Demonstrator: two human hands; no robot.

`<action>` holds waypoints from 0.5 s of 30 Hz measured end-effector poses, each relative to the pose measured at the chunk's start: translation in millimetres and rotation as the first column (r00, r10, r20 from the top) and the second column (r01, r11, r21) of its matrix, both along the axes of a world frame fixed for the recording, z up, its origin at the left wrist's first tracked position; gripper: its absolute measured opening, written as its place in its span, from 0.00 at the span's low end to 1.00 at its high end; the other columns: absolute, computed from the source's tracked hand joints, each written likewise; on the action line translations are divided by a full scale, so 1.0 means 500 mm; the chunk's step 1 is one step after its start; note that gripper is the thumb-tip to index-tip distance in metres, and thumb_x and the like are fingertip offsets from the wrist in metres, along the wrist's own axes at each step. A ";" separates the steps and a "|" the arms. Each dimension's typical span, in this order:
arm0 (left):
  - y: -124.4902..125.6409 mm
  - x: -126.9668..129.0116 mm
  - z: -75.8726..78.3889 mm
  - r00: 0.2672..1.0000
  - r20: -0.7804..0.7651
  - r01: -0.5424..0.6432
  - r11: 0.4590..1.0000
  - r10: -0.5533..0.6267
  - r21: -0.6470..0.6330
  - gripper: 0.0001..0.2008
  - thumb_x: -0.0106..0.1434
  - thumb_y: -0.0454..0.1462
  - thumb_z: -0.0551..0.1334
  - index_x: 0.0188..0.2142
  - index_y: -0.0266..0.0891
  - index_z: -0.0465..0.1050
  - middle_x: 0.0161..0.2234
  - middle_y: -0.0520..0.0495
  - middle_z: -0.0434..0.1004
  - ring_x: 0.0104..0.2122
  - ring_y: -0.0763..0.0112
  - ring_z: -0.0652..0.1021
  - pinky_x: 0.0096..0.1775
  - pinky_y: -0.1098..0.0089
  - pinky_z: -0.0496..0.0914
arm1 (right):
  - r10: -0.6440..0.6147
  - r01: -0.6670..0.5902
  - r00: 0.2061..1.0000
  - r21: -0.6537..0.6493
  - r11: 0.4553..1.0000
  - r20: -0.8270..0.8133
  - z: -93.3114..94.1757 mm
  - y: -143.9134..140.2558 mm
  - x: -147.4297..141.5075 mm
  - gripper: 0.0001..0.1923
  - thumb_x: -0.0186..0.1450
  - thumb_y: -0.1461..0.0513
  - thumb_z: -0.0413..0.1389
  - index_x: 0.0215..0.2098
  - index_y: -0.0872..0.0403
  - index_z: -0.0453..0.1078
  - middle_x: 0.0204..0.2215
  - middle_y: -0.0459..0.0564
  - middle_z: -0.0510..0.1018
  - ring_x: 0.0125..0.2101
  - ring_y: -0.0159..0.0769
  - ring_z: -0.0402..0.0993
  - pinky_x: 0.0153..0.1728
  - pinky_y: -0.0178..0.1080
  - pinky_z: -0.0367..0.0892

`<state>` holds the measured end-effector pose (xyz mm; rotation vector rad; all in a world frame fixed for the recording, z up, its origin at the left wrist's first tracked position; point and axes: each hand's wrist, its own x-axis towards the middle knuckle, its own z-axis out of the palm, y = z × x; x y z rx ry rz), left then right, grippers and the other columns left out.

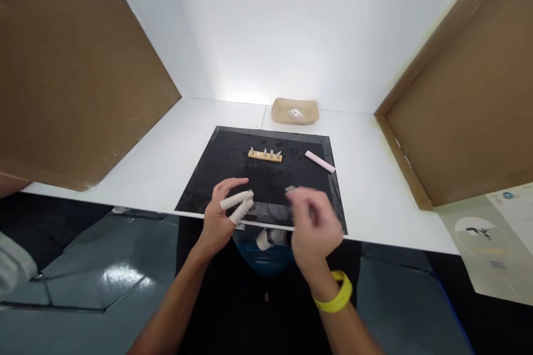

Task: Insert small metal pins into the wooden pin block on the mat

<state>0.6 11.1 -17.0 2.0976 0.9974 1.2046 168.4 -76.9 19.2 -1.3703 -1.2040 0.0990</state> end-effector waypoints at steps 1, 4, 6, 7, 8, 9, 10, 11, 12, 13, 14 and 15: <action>-0.017 -0.002 0.006 0.999 0.035 0.012 1.000 -0.011 -0.026 0.07 0.72 0.38 0.65 0.47 0.49 0.82 0.57 0.45 0.79 0.60 0.56 0.72 0.63 0.47 0.68 | -0.056 0.056 0.998 0.011 0.998 -0.001 0.004 -0.006 0.001 0.25 0.76 0.49 0.52 0.31 0.56 0.78 0.25 0.44 0.81 0.20 0.26 0.74 0.22 0.30 0.74; -0.047 -0.007 0.025 0.996 0.057 0.066 0.996 -0.063 -0.067 0.08 0.73 0.38 0.65 0.47 0.50 0.82 0.57 0.46 0.79 0.60 0.56 0.71 0.63 0.46 0.67 | -0.059 0.060 0.998 -0.038 0.997 0.025 0.008 -0.018 0.013 0.24 0.75 0.46 0.56 0.34 0.56 0.76 0.25 0.43 0.80 0.20 0.26 0.74 0.23 0.31 0.75; -0.052 -0.006 0.037 0.995 0.061 0.087 0.993 -0.083 -0.076 0.08 0.73 0.37 0.65 0.48 0.50 0.82 0.57 0.46 0.79 0.61 0.56 0.71 0.63 0.46 0.67 | -0.025 0.028 0.997 -0.040 0.999 0.068 0.008 -0.027 0.023 0.22 0.74 0.47 0.59 0.35 0.57 0.76 0.27 0.44 0.80 0.23 0.27 0.76 0.26 0.32 0.76; -0.053 -0.004 0.041 0.995 0.061 0.089 0.993 -0.085 -0.074 0.08 0.73 0.37 0.65 0.48 0.50 0.82 0.58 0.45 0.78 0.61 0.55 0.71 0.63 0.46 0.67 | -0.027 0.030 0.996 -0.039 0.999 0.082 0.007 -0.032 0.027 0.20 0.74 0.48 0.59 0.37 0.57 0.76 0.29 0.45 0.80 0.25 0.27 0.76 0.28 0.32 0.76; -0.054 -0.003 0.044 0.995 0.056 0.087 0.994 -0.084 -0.066 0.08 0.73 0.37 0.65 0.48 0.49 0.82 0.58 0.45 0.78 0.61 0.55 0.71 0.63 0.46 0.67 | -0.030 0.034 0.995 -0.040 0.999 0.094 0.006 -0.036 0.030 0.18 0.75 0.50 0.58 0.40 0.57 0.76 0.31 0.46 0.81 0.27 0.28 0.77 0.30 0.33 0.76; -0.054 -0.001 0.046 0.995 0.043 0.088 0.995 -0.086 -0.053 0.08 0.73 0.36 0.65 0.47 0.49 0.82 0.58 0.45 0.78 0.61 0.55 0.71 0.62 0.45 0.68 | -0.031 0.035 0.994 -0.043 0.998 0.103 0.005 -0.040 0.032 0.16 0.75 0.51 0.58 0.42 0.57 0.75 0.34 0.47 0.81 0.29 0.28 0.77 0.31 0.34 0.77; -0.055 0.001 0.047 0.996 0.028 0.091 0.995 -0.090 -0.038 0.08 0.73 0.36 0.65 0.47 0.49 0.82 0.58 0.45 0.78 0.61 0.54 0.71 0.62 0.44 0.68 | -0.028 0.033 0.994 -0.049 0.998 0.109 0.003 -0.042 0.034 0.16 0.76 0.51 0.58 0.44 0.56 0.75 0.35 0.47 0.81 0.30 0.29 0.78 0.32 0.34 0.77; -0.056 0.002 0.047 0.995 0.012 0.095 0.995 -0.094 -0.025 0.08 0.73 0.36 0.65 0.47 0.49 0.82 0.58 0.45 0.78 0.61 0.54 0.71 0.62 0.43 0.68 | -0.022 0.029 0.993 -0.058 0.998 0.114 0.001 -0.044 0.036 0.15 0.76 0.52 0.58 0.44 0.56 0.75 0.36 0.47 0.81 0.30 0.29 0.77 0.32 0.34 0.76; -0.057 0.003 0.046 0.995 0.000 0.097 0.995 -0.097 -0.016 0.08 0.73 0.36 0.64 0.47 0.49 0.82 0.58 0.45 0.78 0.61 0.53 0.71 0.61 0.42 0.68 | -0.018 0.026 0.993 -0.065 0.998 0.116 -0.001 -0.045 0.038 0.16 0.76 0.51 0.57 0.43 0.55 0.75 0.35 0.47 0.81 0.30 0.28 0.77 0.32 0.33 0.76; -0.058 0.004 0.046 0.996 -0.008 0.094 0.996 -0.094 -0.013 0.08 0.73 0.36 0.64 0.47 0.49 0.82 0.58 0.45 0.78 0.61 0.53 0.71 0.61 0.42 0.69 | -0.021 0.028 0.993 -0.060 0.998 0.116 -0.004 -0.046 0.040 0.17 0.76 0.50 0.57 0.42 0.55 0.76 0.34 0.47 0.80 0.28 0.28 0.76 0.30 0.33 0.76; -0.059 0.004 0.046 0.996 -0.013 0.085 0.996 -0.085 -0.011 0.08 0.73 0.36 0.65 0.47 0.49 0.82 0.58 0.45 0.78 0.61 0.53 0.71 0.61 0.42 0.69 | -0.039 0.045 0.994 -0.055 0.997 0.105 -0.007 -0.046 0.043 0.18 0.76 0.49 0.57 0.41 0.56 0.76 0.33 0.46 0.80 0.27 0.28 0.76 0.29 0.33 0.76; -0.060 0.004 0.046 0.997 -0.016 0.071 0.997 -0.071 -0.003 0.08 0.73 0.36 0.65 0.47 0.49 0.82 0.58 0.44 0.78 0.61 0.53 0.71 0.60 0.42 0.69 | -0.057 0.062 0.994 -0.060 0.996 0.090 -0.010 -0.047 0.047 0.19 0.76 0.49 0.57 0.41 0.57 0.75 0.33 0.46 0.79 0.27 0.28 0.76 0.30 0.33 0.76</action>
